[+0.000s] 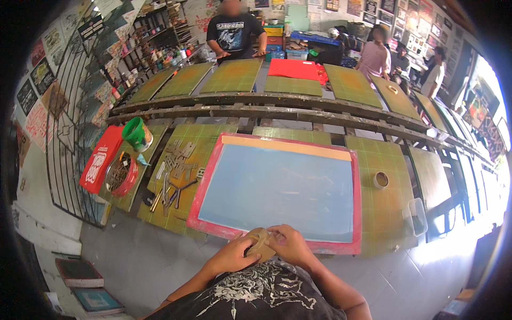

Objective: The person applies adhesive tape to the edges of a screen printing frame by hand, smoothing the tape onto the screen and frame and cutting it with a tool.

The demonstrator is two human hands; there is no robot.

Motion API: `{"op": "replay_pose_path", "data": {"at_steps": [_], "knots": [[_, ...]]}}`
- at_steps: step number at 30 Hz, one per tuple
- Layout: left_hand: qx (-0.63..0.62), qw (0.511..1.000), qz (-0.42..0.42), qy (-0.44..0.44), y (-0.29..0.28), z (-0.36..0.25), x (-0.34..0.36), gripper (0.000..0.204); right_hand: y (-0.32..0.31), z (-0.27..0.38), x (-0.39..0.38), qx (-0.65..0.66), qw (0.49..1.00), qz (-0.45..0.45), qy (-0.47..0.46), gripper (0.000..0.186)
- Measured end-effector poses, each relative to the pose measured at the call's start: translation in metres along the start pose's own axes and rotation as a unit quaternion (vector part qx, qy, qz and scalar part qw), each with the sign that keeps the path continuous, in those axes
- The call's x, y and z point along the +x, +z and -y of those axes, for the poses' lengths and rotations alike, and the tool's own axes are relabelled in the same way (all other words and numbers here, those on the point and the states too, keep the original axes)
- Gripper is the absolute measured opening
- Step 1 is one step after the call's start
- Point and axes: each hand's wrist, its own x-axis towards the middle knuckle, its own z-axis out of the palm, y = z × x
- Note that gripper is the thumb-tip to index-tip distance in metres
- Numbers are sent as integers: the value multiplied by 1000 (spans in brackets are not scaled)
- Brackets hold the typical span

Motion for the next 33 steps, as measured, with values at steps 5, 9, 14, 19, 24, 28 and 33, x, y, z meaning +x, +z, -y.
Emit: {"op": "replay_pose_path", "data": {"at_steps": [5, 9, 14, 19, 24, 28, 33], "knots": [[17, 999, 40, 19, -20, 33, -3, 44, 20, 5, 1, 44, 996, -14, 79, 31], [13, 994, 110, -4, -45, 42, -3, 45, 38, -6, -7, 164, 977, -31, 130, 26], [-7, 984, 175, 1, -47, 55, 0, 46, 47, -6, -34, 155, 980, -88, 91, 21], [-23, 976, 216, 12, -60, 49, 11, 47, 42, -16, -56, 156, 970, -158, 96, 20], [-16, 973, 228, -35, -60, 47, 19, 43, 0, -28, -71, 226, 929, -256, 143, 22], [-38, 970, 229, -71, -61, 41, 23, 42, -35, -57, -88, 182, 924, -287, 177, 25], [29, 972, 214, -97, -74, 46, 32, 41, -79, -101, -118, 149, 904, -356, 184, 23]]}}
